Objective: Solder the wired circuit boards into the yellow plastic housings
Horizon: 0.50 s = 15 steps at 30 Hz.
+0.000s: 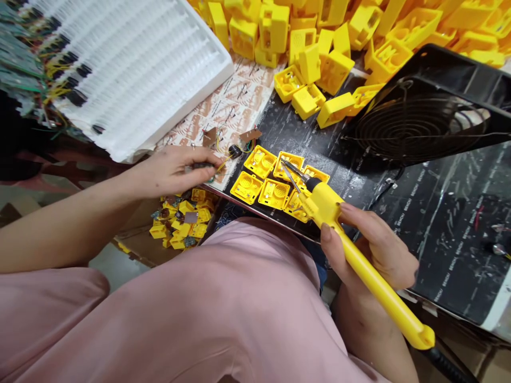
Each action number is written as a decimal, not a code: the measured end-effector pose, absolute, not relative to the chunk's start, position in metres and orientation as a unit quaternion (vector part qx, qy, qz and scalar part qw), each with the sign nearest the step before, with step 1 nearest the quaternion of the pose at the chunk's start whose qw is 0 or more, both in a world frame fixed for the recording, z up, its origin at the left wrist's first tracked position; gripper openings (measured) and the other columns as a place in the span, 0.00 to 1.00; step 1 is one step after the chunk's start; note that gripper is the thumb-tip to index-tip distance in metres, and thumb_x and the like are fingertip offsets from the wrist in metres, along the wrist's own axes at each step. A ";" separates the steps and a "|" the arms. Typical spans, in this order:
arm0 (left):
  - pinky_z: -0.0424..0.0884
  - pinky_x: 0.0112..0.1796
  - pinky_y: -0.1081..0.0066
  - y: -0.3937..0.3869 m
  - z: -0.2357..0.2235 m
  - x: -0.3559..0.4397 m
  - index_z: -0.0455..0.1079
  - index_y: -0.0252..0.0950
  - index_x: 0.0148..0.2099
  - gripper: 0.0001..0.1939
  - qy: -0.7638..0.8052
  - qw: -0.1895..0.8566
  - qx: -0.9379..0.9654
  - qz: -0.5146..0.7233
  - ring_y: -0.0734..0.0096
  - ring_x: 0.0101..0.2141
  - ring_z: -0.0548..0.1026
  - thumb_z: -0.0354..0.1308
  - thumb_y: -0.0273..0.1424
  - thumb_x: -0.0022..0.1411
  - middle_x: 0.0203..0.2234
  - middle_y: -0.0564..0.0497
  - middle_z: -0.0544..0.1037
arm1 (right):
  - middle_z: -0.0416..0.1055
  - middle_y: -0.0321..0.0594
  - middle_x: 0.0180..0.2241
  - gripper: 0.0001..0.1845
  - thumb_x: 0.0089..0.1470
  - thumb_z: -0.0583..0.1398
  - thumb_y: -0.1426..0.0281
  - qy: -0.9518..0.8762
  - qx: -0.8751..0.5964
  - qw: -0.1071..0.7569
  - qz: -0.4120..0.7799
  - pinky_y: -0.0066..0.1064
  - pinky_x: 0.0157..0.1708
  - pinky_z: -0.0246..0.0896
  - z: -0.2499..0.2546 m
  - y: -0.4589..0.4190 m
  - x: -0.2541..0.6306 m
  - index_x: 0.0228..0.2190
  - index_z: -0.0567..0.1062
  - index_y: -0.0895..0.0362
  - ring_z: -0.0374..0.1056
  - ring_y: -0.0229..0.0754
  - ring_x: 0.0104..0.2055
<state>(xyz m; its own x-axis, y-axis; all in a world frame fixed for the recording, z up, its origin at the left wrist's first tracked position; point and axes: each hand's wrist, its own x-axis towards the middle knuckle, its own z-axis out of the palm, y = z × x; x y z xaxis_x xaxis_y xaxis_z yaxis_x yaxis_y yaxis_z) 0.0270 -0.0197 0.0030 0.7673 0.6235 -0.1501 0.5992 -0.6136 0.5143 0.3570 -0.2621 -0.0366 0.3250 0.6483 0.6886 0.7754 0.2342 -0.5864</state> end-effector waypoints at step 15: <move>0.82 0.60 0.49 -0.041 -0.018 0.029 0.86 0.43 0.47 0.18 0.279 0.222 0.929 0.104 0.52 0.45 0.91 0.55 0.40 0.81 0.42 0.45 0.93 | 0.91 0.41 0.42 0.28 0.64 0.81 0.60 -0.581 -0.592 0.556 -0.054 0.37 0.26 0.77 -0.029 -0.263 0.342 0.63 0.89 0.41 0.84 0.50 0.31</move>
